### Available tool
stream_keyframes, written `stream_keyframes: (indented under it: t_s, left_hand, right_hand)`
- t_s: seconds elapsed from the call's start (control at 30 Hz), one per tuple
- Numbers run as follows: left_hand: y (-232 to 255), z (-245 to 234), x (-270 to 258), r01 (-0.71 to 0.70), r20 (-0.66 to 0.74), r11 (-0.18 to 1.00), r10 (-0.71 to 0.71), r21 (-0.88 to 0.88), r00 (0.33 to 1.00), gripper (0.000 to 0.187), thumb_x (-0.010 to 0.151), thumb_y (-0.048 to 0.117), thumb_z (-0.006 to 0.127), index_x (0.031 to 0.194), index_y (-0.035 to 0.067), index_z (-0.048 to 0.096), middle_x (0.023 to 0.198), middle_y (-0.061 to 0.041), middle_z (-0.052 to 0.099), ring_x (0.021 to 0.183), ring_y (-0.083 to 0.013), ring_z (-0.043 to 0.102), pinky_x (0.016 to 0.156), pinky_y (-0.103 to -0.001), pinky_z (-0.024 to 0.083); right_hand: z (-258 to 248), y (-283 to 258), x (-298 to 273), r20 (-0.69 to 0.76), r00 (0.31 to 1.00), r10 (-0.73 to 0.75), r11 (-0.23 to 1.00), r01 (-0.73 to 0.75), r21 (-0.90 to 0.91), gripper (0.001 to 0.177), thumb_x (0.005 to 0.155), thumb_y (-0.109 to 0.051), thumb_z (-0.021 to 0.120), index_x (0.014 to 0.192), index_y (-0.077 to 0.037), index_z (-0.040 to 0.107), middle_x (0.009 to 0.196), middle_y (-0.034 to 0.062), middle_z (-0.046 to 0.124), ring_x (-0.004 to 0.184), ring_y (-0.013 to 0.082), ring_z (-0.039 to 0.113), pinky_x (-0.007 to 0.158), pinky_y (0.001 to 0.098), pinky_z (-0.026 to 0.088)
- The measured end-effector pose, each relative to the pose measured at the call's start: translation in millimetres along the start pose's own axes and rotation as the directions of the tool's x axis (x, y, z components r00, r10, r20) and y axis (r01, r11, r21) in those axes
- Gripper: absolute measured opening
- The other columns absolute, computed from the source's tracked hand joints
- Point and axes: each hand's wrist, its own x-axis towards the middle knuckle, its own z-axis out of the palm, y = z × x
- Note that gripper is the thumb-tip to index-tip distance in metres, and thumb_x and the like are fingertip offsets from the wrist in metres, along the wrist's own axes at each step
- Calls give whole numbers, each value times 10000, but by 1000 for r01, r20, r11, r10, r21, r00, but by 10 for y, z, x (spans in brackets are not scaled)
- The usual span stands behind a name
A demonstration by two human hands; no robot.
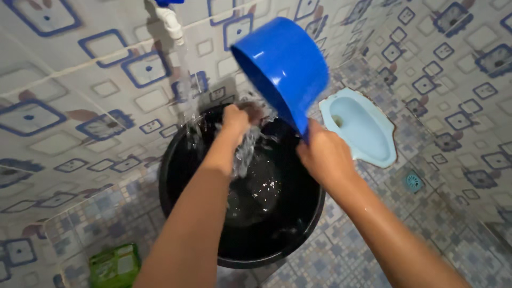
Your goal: The person scrubs the inside of a large black basin with a brush and liquid soap, then rinses it by repeatedly scooping water from a tap with a blue plastic scoop and pouring it into the basin. The person also washes their hands and the brush under the running tap.
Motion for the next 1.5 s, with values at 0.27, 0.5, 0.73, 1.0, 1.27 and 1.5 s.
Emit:
stream_keyframes:
  t_s: [0.27, 0.5, 0.73, 1.0, 1.27, 1.5]
  left_hand:
    - [-10, 83, -303, -63, 36, 871, 52, 488, 998, 470, 957, 230, 595, 1361, -6, 556, 1313, -178, 630, 1266, -339, 568, 1063, -459, 442]
    - [371, -1080, -575, 52, -487, 714, 421, 698, 765, 452, 932, 279, 551, 1305, 24, 558, 1308, -280, 601, 1232, -465, 550, 1025, -524, 432]
    - [392, -2001, -763, -9, -586, 873, 334, 487, 739, 417, 984, 304, 475, 1277, 22, 567, 1254, -269, 654, 1187, -433, 616, 1001, -495, 477]
    - [114, -2604, -891, -2, -612, 841, 395, 541, 685, 440, 942, 264, 541, 1299, 11, 583, 1208, -295, 656, 1157, -454, 621, 971, -492, 490]
    - [-183, -2794, -790, -168, -489, 856, 428, 489, 760, 333, 934, 232, 506, 1095, -12, 667, 1016, -238, 693, 977, -365, 653, 853, -462, 510]
    - [-43, -2435, -799, -364, -205, 903, 410, 228, 889, 243, 911, 143, 519, 834, -42, 657, 779, -27, 529, 790, -164, 444, 666, -400, 401]
  right_hand:
    - [507, 526, -170, 316, 898, 305, 826, -414, 381, 332, 860, -99, 688, 1169, 17, 649, 837, 194, 715, 672, 349, 685, 617, 469, 560]
    - [1119, -54, 449, 864, 485, -134, -116, -874, 472, 291, 955, -269, 660, 1107, -22, 679, 773, 19, 649, 597, 112, 624, 567, 241, 540]
    - [1020, -660, 859, 688, 609, -395, -212, -789, 577, 308, 1019, -311, 609, 1098, -13, 601, 683, -14, 551, 504, 72, 492, 467, 224, 431]
    - [274, -905, 696, 703, 699, -135, 170, -682, 711, 227, 983, -230, 569, 1040, -14, 612, 613, 16, 511, 430, 87, 412, 407, 236, 314]
    - [474, -890, 841, 692, 683, -231, -62, -721, 690, 231, 1027, -272, 578, 1092, -52, 567, 604, -32, 477, 413, 63, 384, 400, 228, 293]
    - [597, -961, 686, 639, 763, -94, 240, -606, 758, 284, 986, -279, 599, 1085, -13, 596, 581, 2, 478, 412, 84, 379, 404, 245, 294]
